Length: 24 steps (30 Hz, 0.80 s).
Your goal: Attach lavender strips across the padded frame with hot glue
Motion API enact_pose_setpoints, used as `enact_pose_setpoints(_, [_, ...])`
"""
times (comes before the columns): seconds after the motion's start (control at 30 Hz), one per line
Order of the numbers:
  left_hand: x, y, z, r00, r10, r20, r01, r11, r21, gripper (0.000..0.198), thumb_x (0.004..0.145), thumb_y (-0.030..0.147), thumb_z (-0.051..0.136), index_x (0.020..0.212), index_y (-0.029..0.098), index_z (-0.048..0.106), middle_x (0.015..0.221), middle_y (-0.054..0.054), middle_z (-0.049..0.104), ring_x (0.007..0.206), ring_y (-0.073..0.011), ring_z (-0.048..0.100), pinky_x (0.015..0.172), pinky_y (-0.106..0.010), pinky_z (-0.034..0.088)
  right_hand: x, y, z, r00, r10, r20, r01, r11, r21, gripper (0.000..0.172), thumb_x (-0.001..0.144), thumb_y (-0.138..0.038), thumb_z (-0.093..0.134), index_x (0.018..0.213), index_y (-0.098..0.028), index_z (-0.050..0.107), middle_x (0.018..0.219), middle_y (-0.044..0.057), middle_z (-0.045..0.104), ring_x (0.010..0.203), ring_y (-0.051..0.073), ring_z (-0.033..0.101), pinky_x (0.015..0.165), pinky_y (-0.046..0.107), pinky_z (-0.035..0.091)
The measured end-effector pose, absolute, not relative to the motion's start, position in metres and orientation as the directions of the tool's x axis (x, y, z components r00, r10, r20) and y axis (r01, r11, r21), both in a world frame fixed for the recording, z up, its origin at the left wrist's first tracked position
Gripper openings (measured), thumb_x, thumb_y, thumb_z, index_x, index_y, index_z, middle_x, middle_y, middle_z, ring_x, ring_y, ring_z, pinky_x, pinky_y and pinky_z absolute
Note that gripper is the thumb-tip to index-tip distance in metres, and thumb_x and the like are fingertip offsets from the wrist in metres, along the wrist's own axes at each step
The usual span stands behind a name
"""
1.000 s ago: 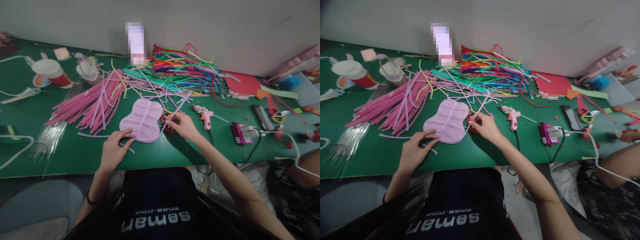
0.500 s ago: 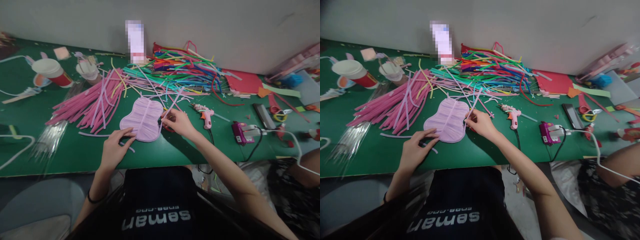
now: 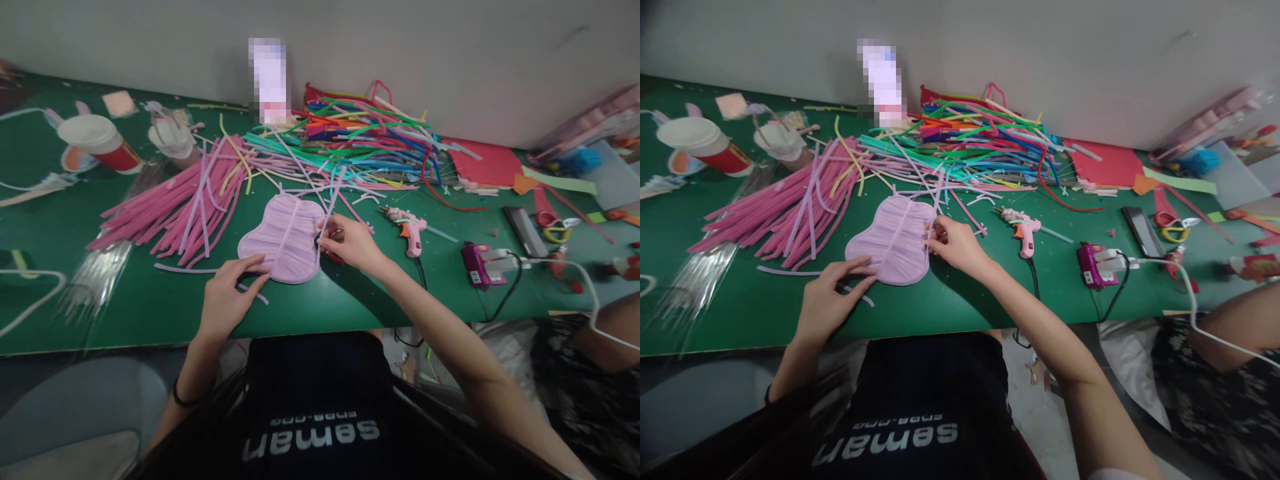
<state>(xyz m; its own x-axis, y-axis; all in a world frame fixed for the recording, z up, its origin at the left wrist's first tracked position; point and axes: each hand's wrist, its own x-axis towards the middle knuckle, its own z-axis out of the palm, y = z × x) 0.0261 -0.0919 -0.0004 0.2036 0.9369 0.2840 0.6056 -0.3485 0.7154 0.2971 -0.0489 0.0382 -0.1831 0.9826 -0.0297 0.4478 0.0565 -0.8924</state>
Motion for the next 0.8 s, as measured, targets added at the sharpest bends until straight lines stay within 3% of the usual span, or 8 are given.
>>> enact_pose_setpoints(0.1, [0.026, -0.092, -0.001, 0.206, 0.935, 0.29, 0.605, -0.355, 0.713, 0.033, 0.088, 0.036, 0.068, 0.12, 0.027, 0.067, 0.098, 0.0, 0.077, 0.104, -0.0205, 0.068, 0.098, -0.036, 0.05, 0.298, -0.047, 0.035, -0.201, 0.979, -0.005, 0.481, 0.095, -0.871, 0.026, 0.078, -0.015, 0.066, 0.102, -0.02, 0.055, 0.078, -0.002, 0.068, 0.067, 0.014, 0.069, 0.069, 0.031, 0.057])
enact_pose_setpoints(0.27, [0.026, -0.092, -0.001, 0.208, 0.933, 0.292, 0.612, -0.357, 0.706, 0.033, 0.088, 0.036, 0.069, 0.12, 0.026, 0.067, 0.098, 0.0, 0.077, 0.103, -0.0206, 0.067, 0.097, -0.037, 0.05, 0.298, -0.042, 0.032, -0.265, 0.964, 0.023, 0.516, 0.162, -0.841, 0.02, 0.078, -0.015, 0.062, 0.096, -0.02, 0.055, 0.08, -0.002, 0.067, 0.067, 0.013, 0.067, 0.068, 0.029, 0.055])
enact_pose_setpoints(0.47, [0.026, -0.092, 0.001, 0.208, 0.937, 0.28, 0.608, -0.348, 0.714, 0.033, 0.088, 0.034, 0.069, 0.12, 0.026, 0.067, 0.099, 0.001, 0.077, 0.104, -0.0198, 0.067, 0.098, -0.035, 0.05, 0.295, -0.034, 0.031, -0.265, 0.964, -0.028, 0.518, 0.118, -0.847, 0.036, 0.074, -0.012, 0.063, 0.109, -0.018, 0.056, 0.078, -0.002, 0.068, 0.067, 0.013, 0.066, 0.069, 0.03, 0.053])
enact_pose_setpoints(0.8, [0.027, -0.092, 0.002, 0.201, 0.943, 0.264, 0.608, -0.332, 0.721, 0.031, 0.087, 0.034, 0.069, 0.117, 0.026, 0.068, 0.098, 0.001, 0.077, 0.105, -0.0202, 0.067, 0.099, -0.036, 0.049, 0.298, -0.029, 0.032, -0.361, 0.932, 0.021, 0.561, 0.235, -0.794, 0.01, 0.078, -0.015, 0.062, 0.087, -0.017, 0.064, 0.079, 0.0, 0.068, 0.071, 0.013, 0.062, 0.07, 0.027, 0.047])
